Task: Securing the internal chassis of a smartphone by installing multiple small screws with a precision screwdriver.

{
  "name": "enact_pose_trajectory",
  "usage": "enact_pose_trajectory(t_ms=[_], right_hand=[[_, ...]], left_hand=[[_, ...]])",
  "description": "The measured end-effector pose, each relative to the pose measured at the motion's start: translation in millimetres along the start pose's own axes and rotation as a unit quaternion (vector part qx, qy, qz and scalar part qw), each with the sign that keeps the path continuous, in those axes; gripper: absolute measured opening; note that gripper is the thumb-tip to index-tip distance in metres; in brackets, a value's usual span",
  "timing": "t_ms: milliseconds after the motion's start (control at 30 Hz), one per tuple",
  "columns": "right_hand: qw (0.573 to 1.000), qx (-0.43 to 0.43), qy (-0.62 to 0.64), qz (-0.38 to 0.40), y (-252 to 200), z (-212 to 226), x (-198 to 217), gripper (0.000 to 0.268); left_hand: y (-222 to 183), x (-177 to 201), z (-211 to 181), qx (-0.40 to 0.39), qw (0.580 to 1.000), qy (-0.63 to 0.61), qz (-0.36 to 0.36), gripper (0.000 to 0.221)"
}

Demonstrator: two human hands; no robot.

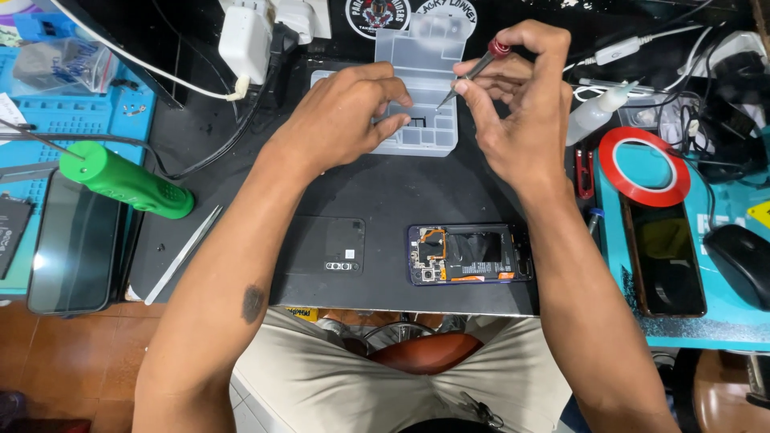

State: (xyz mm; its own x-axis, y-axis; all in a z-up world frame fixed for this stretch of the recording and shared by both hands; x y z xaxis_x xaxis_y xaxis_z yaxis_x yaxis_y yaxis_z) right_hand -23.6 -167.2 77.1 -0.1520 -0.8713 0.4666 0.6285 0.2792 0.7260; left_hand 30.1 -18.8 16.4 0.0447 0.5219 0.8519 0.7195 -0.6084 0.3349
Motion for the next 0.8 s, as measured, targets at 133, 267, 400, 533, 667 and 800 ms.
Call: enact_pose_trajectory(t_ms=[133, 267, 400, 533, 667, 800], right_hand=[[1.0, -0.002, 0.03, -0.01, -0.6, 7.7, 2.1, 0.047], [0.999, 0.029, 0.022, -0.001, -2.4, 20.9, 3.1, 0.046], [0.999, 0.024, 0.043, -0.005, -5.0, 23.7, 4.0, 0.047], [0.998, 0.024, 0.055, -0.012, -6.5, 23.3, 4.5, 0.048], [0.998, 0.035, 0.051, -0.007, -6.9, 25.9, 4.2, 0.049], [0.998, 0.031, 0.062, -0.008, -7.1, 27.5, 4.6, 0.05]], left_hand=[[0.3, 0.7, -5.1, 0.008, 1.0, -0.021, -0.004, 0.024], [0.7, 0.0, -12.2, -0.018, 0.999, -0.048, -0.017, 0.027], [2.0, -2.5, -11.9, -0.012, 0.997, -0.066, -0.022, 0.023], [2.9, -4.9, -13.6, -0.008, 0.997, -0.071, -0.027, 0.021], [1.8, -1.2, -19.8, -0.03, 0.994, -0.1, -0.042, 0.01], [1.9, 1.1, -20.9, -0.05, 0.989, -0.126, -0.053, 0.008]])
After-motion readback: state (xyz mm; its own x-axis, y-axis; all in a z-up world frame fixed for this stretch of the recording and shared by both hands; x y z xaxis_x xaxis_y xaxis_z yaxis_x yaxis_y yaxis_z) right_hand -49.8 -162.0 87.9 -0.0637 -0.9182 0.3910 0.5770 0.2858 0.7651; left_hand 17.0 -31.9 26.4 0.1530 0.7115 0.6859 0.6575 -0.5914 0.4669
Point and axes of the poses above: each hand's wrist, its own y-axis towards the middle knuckle, its own x-axis out of the back of the hand, z = x × y, the point moved 9 cm from there along y, towards the middle knuckle, and after that the axes turned 3 degrees about x, right-handed, at the moved point
